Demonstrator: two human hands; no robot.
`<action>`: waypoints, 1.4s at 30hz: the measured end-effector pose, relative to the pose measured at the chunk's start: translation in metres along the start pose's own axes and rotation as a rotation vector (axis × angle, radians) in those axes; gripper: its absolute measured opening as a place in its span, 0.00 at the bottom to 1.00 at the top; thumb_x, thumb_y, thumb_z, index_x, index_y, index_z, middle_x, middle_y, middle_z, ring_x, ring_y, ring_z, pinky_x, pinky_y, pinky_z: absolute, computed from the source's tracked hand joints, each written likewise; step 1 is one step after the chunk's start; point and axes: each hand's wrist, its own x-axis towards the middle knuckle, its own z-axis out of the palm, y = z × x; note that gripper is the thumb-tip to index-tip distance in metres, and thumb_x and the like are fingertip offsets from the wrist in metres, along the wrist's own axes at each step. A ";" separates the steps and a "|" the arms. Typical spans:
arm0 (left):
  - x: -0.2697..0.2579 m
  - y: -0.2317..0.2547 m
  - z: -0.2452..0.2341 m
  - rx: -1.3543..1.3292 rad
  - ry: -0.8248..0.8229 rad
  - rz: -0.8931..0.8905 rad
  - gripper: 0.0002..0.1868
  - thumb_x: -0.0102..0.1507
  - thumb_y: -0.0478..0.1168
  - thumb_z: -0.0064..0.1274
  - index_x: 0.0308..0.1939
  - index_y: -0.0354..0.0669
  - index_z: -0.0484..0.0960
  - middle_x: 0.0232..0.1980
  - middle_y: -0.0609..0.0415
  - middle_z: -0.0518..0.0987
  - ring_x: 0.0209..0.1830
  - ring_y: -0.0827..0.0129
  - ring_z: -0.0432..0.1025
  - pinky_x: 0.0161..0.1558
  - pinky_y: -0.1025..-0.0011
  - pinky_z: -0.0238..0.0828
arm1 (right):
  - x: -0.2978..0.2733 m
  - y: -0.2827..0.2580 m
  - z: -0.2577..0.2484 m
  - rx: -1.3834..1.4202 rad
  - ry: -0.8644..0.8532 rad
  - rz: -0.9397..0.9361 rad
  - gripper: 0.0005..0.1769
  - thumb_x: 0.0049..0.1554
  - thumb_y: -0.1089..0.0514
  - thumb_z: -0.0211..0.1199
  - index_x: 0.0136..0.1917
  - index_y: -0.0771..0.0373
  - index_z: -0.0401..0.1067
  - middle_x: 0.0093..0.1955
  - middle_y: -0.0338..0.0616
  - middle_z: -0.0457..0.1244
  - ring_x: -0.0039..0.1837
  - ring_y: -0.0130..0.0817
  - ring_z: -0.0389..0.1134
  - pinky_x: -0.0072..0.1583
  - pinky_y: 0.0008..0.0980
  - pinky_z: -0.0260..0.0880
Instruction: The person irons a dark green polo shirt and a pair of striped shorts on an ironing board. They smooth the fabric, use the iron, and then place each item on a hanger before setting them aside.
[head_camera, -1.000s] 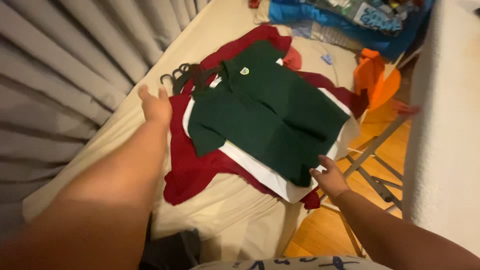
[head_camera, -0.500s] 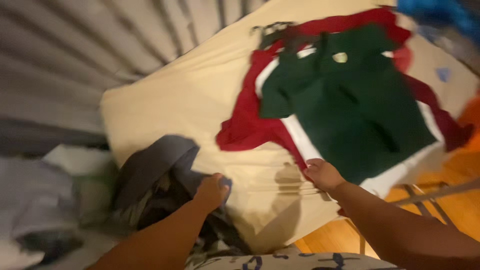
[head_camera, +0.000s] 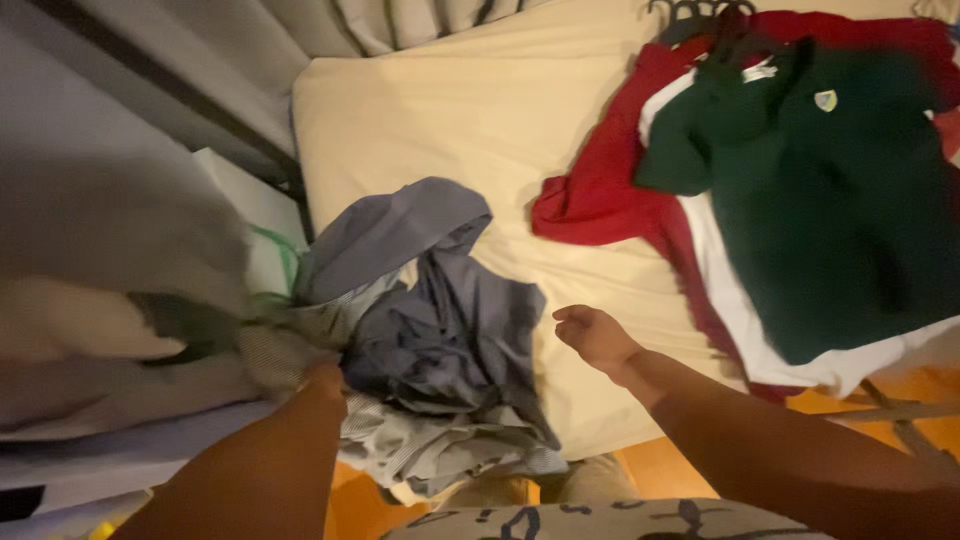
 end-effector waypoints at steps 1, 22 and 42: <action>-0.001 -0.003 -0.014 -0.062 -0.015 0.029 0.24 0.62 0.53 0.57 0.57 0.44 0.82 0.47 0.49 0.83 0.39 0.62 0.69 0.46 0.63 0.67 | -0.003 -0.005 0.009 0.007 -0.005 0.006 0.23 0.58 0.53 0.61 0.65 0.59 0.73 0.56 0.42 0.69 0.57 0.33 0.67 0.60 0.35 0.68; -0.175 0.359 -0.235 -2.023 -0.981 1.050 0.12 0.69 0.34 0.51 0.56 0.39 0.79 0.57 0.52 0.80 0.59 0.60 0.72 0.62 0.58 0.72 | -0.126 -0.165 0.023 1.084 -0.295 -0.331 0.34 0.61 0.37 0.53 0.68 0.63 0.69 0.58 0.50 0.70 0.56 0.40 0.73 0.60 0.39 0.73; -0.065 0.299 0.092 -0.751 -0.454 0.274 0.27 0.73 0.50 0.44 0.71 0.39 0.64 0.68 0.46 0.70 0.65 0.58 0.68 0.64 0.60 0.64 | -0.094 -0.169 -0.029 0.680 0.143 -0.441 0.26 0.57 0.67 0.65 0.69 0.63 0.67 0.55 0.38 0.69 0.54 0.25 0.69 0.57 0.27 0.71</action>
